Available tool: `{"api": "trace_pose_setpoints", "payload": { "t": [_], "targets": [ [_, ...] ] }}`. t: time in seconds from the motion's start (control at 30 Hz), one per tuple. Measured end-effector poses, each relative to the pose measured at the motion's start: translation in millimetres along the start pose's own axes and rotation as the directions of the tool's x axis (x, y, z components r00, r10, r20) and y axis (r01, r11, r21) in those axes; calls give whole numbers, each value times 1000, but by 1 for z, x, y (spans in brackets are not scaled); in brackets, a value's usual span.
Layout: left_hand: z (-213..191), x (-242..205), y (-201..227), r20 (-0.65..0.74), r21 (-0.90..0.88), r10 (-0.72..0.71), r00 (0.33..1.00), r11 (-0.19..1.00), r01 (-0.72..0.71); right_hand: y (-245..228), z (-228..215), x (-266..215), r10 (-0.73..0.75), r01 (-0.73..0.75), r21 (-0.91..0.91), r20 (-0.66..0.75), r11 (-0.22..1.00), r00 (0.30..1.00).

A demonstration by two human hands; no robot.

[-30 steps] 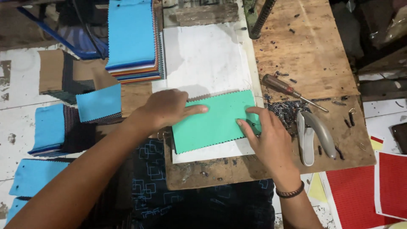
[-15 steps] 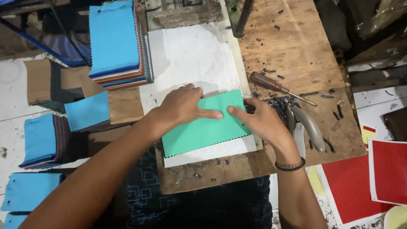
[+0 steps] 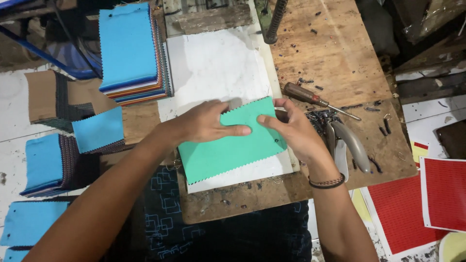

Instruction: The person uses a drill press to punch holes into stacked pieces of blue and green fabric. They position the fabric under the drill, operate the lever to lower the drill bit, and then remove the finished pieces to place them on a pile.

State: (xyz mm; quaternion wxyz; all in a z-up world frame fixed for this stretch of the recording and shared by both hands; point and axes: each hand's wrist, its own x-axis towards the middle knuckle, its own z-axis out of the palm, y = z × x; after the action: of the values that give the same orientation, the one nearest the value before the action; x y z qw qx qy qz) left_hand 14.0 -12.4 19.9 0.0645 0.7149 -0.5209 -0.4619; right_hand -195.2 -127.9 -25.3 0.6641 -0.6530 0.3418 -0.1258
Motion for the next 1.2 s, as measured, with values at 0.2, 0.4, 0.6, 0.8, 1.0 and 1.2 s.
{"api": "trace_pose_setpoints", "payload": {
  "t": [0.2,0.4,0.6,0.8,1.0,1.2],
  "targets": [
    [-9,-8,1,16,87,-40,999,995,38,-2,3,12,5,-2,44,-65,999,998],
    [-3,0,-17,-64,106,-70,996,991,76,17,1,30,-21,17,-34,-117,999,993],
    [8,13,-38,-233,230,23,972,973,32,2,21,3,-271,144,-437,-244,888,931],
    [-1,16,-32,-169,221,-17,986,974,55,71,32,-50,-741,442,-770,-58,459,669],
    [-15,24,-26,-40,65,-114,993,991,116,65,60,-75,-700,528,-825,257,200,666],
    [-18,27,-31,-11,42,-76,997,996,76,64,63,-68,-682,493,-862,293,115,670]
  ]
}}
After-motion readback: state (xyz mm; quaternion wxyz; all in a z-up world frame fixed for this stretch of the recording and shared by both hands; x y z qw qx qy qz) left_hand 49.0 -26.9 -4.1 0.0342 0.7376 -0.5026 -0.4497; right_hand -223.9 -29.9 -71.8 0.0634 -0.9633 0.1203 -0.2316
